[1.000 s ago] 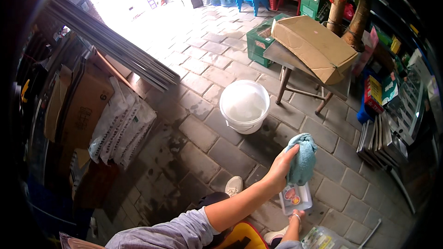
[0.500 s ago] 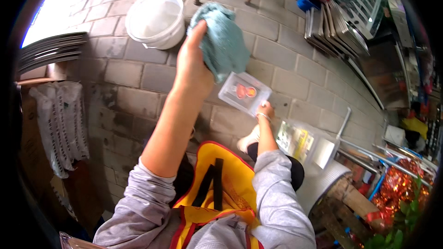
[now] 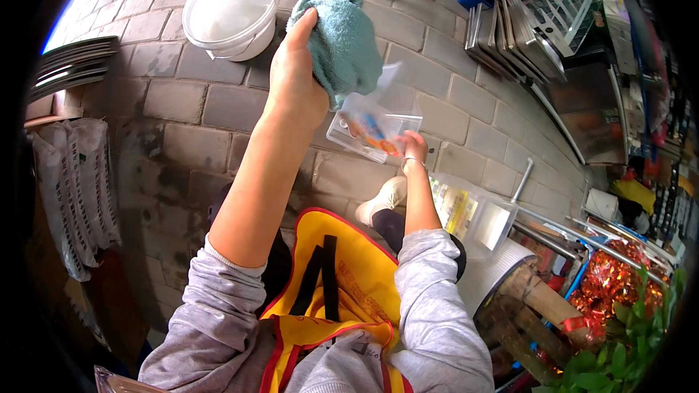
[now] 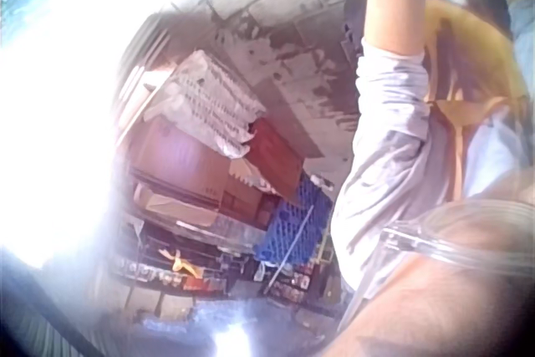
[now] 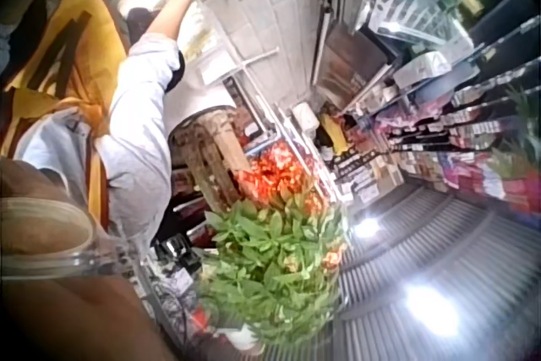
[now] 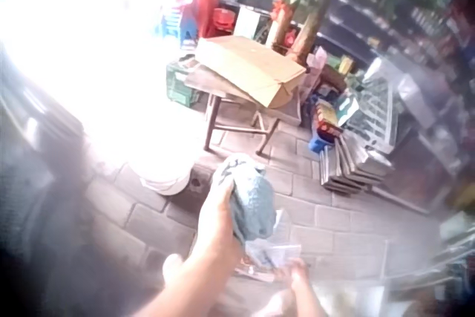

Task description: The person wipes the interior and exterior of clear plastic food containers using a light blue cloth. They handle multiple containers one at a time, turning them over to clean all sides and occasionally inspecting the surfaces.

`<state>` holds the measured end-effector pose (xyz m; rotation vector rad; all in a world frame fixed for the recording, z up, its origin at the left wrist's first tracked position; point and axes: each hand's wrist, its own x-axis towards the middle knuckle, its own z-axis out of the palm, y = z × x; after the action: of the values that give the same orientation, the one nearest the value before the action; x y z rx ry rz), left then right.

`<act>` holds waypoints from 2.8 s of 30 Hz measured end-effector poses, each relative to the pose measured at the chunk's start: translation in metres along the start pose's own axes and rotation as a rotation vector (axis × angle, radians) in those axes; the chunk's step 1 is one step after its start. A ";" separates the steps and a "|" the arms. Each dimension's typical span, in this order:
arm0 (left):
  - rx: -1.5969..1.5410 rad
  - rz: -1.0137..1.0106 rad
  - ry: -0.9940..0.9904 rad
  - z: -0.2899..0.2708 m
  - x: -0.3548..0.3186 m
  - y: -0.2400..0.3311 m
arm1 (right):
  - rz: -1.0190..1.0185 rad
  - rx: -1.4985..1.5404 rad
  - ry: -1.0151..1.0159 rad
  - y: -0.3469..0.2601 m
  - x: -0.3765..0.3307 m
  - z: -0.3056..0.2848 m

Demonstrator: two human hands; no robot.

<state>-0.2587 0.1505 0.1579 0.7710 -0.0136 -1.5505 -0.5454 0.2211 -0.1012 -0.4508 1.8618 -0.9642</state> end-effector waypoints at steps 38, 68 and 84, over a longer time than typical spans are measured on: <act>-0.026 0.059 -0.025 0.001 0.001 0.001 | -1.583 -1.559 0.174 -0.073 -0.028 0.028; 0.073 0.027 0.083 0.013 0.001 -0.017 | -0.895 0.046 0.309 -0.204 -0.141 -0.008; 1.285 0.823 -0.433 0.007 0.003 -0.072 | -0.769 0.158 -0.557 -0.206 -0.208 0.017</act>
<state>-0.3251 0.1564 0.1303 1.1490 -1.5628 -0.7264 -0.4513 0.2234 0.1769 -1.2482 1.0888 -1.2969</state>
